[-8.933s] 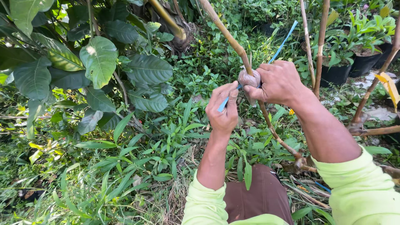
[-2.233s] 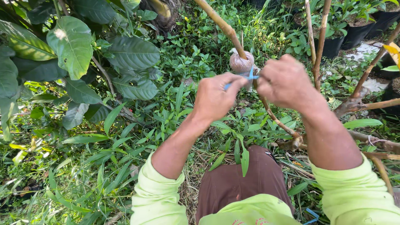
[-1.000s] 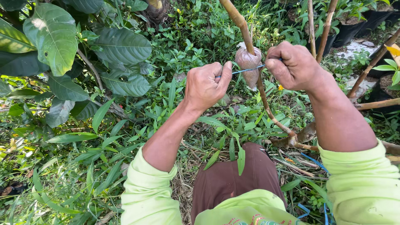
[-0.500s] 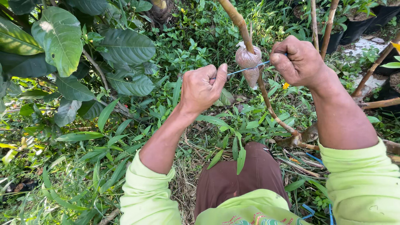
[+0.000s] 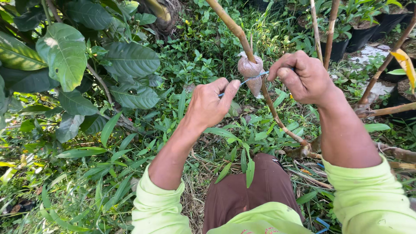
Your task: The person wraps small plant cuttings in plastic bags and secures them to tree branches using blue plastic ties. They use a knife to cut the ties and retrieve additional cuttings from a nearby container.
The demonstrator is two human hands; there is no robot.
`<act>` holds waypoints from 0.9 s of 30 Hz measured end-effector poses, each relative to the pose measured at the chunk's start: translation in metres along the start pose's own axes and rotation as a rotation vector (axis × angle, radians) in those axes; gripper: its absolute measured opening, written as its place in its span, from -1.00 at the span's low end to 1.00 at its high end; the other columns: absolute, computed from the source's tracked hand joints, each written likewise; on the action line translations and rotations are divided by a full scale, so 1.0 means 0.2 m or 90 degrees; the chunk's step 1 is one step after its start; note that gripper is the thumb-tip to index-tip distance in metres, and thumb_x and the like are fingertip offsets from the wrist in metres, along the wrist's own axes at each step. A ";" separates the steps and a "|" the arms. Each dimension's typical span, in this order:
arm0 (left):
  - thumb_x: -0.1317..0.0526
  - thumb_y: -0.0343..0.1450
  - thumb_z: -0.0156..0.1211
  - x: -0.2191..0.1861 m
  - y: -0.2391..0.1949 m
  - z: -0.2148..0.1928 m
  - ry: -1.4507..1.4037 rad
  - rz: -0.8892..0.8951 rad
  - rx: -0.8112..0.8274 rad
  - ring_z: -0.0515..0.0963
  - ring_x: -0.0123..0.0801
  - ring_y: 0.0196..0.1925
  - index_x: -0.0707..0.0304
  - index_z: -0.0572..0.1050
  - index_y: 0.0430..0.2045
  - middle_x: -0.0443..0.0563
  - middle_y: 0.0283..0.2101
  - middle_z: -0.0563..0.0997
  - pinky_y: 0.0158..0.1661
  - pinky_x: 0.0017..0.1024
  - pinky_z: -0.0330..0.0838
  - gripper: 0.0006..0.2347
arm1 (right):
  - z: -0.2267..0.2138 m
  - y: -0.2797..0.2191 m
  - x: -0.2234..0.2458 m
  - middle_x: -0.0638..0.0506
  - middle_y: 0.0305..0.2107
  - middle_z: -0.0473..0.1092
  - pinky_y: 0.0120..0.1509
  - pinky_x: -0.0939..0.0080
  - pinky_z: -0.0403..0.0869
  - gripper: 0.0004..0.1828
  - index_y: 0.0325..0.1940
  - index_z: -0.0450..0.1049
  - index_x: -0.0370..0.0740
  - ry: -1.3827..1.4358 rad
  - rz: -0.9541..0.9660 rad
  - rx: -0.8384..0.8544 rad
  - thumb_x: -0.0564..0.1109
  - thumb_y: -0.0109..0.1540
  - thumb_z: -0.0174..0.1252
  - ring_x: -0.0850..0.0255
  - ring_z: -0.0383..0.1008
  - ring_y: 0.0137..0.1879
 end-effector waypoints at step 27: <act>0.29 0.49 0.27 -0.19 -0.08 0.11 0.142 0.328 -0.235 0.66 -0.17 -0.42 0.35 0.50 -0.20 0.10 -0.37 0.64 -0.42 -0.28 0.50 -0.88 | 0.12 0.15 0.12 0.00 -0.43 0.53 -0.29 0.30 0.47 -0.84 -0.07 0.55 -0.30 0.027 0.143 0.127 -0.16 0.33 0.23 0.38 0.47 -0.36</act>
Point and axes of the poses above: each hand's wrist, its own y-axis towards the middle knuckle, its own z-axis out of the palm, x = y × z, the point moved 5 cm from there along y, towards the middle knuckle
